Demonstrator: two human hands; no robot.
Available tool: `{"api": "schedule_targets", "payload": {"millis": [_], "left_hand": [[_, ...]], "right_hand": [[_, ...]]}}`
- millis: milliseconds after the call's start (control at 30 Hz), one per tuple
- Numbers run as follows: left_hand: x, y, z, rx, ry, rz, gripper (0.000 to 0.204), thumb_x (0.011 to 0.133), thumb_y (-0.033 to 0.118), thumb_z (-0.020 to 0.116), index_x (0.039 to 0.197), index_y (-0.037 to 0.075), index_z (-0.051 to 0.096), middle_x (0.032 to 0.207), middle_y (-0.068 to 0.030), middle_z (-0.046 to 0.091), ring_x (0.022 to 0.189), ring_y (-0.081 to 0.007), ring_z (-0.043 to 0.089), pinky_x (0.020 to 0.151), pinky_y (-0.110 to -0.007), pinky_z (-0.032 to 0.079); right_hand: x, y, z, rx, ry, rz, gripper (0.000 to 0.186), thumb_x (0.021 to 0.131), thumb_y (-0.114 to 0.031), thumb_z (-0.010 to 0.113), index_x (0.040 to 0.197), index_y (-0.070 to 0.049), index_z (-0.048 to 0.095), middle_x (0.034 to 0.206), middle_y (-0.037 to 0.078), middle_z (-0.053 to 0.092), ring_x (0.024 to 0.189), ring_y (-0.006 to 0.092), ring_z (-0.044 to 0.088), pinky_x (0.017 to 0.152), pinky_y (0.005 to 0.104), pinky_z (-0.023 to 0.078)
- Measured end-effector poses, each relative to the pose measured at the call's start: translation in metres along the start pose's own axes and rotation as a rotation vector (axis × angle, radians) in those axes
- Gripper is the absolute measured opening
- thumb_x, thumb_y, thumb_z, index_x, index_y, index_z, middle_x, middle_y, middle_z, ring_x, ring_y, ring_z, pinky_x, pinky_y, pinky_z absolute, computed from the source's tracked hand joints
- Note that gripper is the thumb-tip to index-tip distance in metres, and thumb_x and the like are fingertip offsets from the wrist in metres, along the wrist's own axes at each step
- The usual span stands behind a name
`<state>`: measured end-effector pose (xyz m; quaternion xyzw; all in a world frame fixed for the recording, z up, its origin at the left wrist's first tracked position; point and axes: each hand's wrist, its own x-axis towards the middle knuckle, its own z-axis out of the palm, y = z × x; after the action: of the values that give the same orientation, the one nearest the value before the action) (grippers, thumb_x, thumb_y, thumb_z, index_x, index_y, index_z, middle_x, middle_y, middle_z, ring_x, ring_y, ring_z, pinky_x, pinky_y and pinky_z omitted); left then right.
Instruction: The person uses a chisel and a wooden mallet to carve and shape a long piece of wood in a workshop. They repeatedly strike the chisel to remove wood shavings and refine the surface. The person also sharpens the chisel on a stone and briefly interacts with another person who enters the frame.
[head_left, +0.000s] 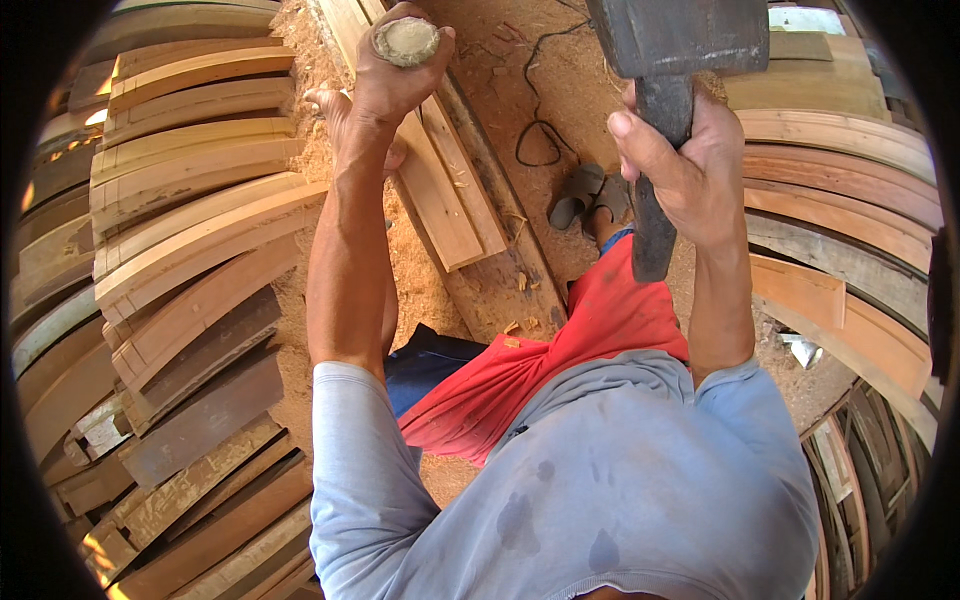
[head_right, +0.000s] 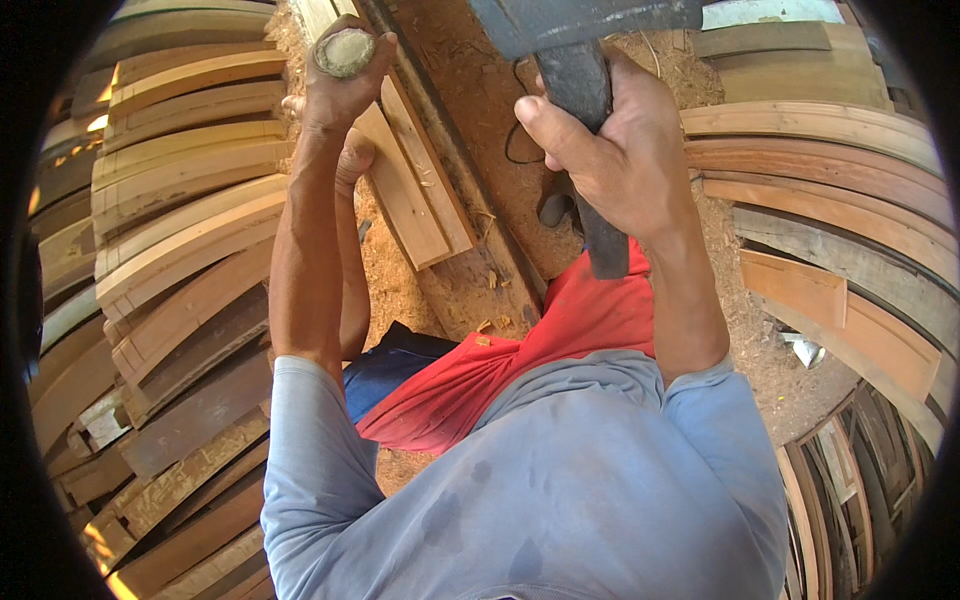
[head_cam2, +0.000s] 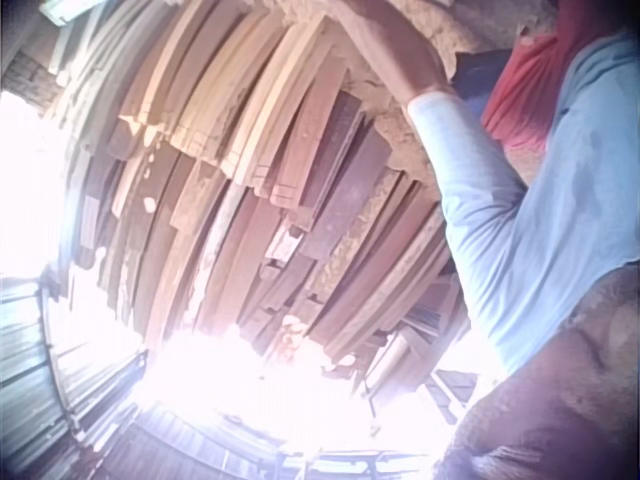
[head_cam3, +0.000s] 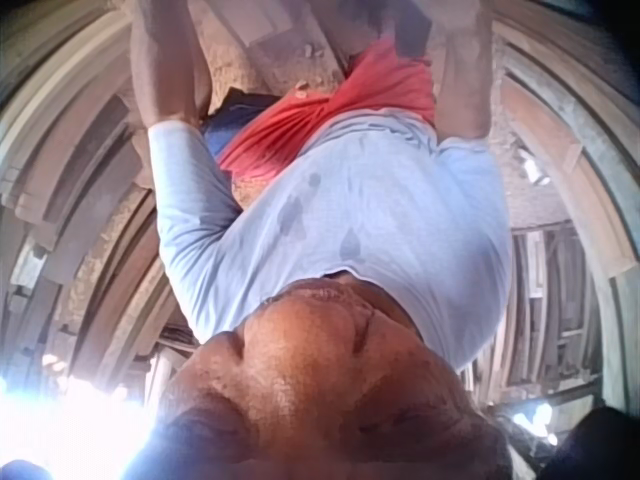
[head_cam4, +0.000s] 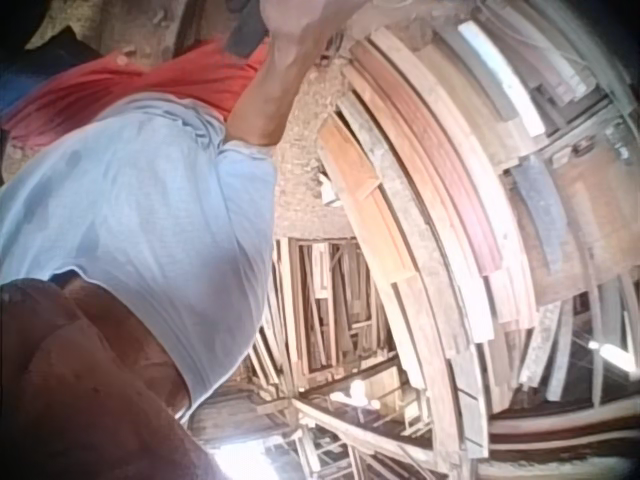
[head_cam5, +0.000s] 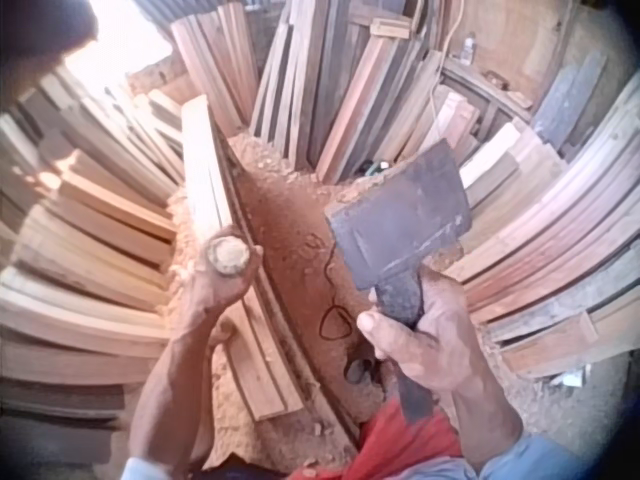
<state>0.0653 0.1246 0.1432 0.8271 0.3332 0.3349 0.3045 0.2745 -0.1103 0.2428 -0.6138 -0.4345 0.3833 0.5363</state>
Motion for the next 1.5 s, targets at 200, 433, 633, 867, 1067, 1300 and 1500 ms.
{"api": "schedule_targets", "payload": {"millis": [200,433,633,867,1067,1300,1500], "left_hand": [[-0.002,-0.015,0.01,-0.072,-0.026,-0.033,0.018,0.09,0.017,0.078,0.1,0.006,0.067,0.086,-0.0013,0.071,0.08,-0.0097,0.067,0.068,-0.028,0.053],[-0.019,0.018,0.008,-0.181,0.004,-0.145,0.035,0.085,0.013,0.08,0.116,0.004,0.067,0.104,-0.0031,0.075,0.096,-0.0109,0.07,0.084,-0.028,0.055],[-0.013,-0.007,-0.008,-0.199,0.124,-0.118,0.013,0.09,0.012,0.077,0.095,0.004,0.067,0.075,-0.003,0.072,0.068,-0.0094,0.068,0.063,-0.025,0.054],[-0.017,0.012,0.001,-0.185,0.109,-0.12,0.017,0.091,0.013,0.075,0.084,0.007,0.061,0.066,-0.0002,0.065,0.062,-0.0076,0.062,0.056,-0.026,0.05],[-0.021,0.038,0.011,-0.111,0.066,0.077,0.024,0.085,0.012,0.079,0.105,0.005,0.067,0.089,-0.0005,0.071,0.086,-0.0105,0.067,0.076,-0.028,0.056],[-0.033,0.007,0.014,-0.615,0.368,-0.3,0.026,0.085,0.01,0.079,0.107,0.004,0.065,0.096,-0.005,0.072,0.085,-0.0122,0.067,0.073,-0.027,0.055],[0.003,-0.008,-0.005,-0.12,0.285,-0.03,0.015,0.088,0.005,0.076,0.09,0.004,0.062,0.076,-0.004,0.069,0.067,-0.0104,0.067,0.06,-0.026,0.054]], "right_hand": [[0.04,-0.011,0.043,-0.293,0.112,-0.279,0.028,0.09,-0.019,0.07,0.106,0.001,0.06,0.076,0.011,0.065,0.065,0.0232,0.064,0.064,0.0361,0.052],[0.084,-0.005,0.049,-0.739,-0.28,-0.227,0.034,0.089,-0.017,0.064,0.115,0.004,0.056,0.084,0.024,0.064,0.078,0.041,0.066,0.074,0.0454,0.052],[0.059,-0.017,0.043,-0.338,-0.132,-0.262,0.037,0.089,-0.015,0.065,0.121,0.002,0.057,0.089,0.023,0.066,0.081,0.0378,0.068,0.077,0.0436,0.054],[0.061,-0.023,0.026,-0.214,-0.007,-0.446,0.039,0.089,-0.009,0.065,0.126,0.001,0.058,0.087,0.008,0.064,0.08,0.0203,0.062,0.076,0.0367,0.052],[0.071,0.018,0.052,-0.711,-0.089,-0.413,0.029,0.086,-0.018,0.07,0.106,0.002,0.062,0.081,0.025,0.069,0.081,0.0446,0.07,0.075,0.0514,0.057],[0.052,0.021,0.042,-0.492,-0.194,-0.201,0.034,0.087,-0.023,0.069,0.105,0.004,0.061,0.072,0.02,0.064,0.068,0.0364,0.067,0.071,0.046,0.052],[0.047,-0.003,0.029,-0.293,-0.099,-0.121,0.031,0.089,-0.02,0.068,0.107,0.003,0.061,0.073,0.014,0.061,0.067,0.0266,0.062,0.07,0.041,0.051]]}}
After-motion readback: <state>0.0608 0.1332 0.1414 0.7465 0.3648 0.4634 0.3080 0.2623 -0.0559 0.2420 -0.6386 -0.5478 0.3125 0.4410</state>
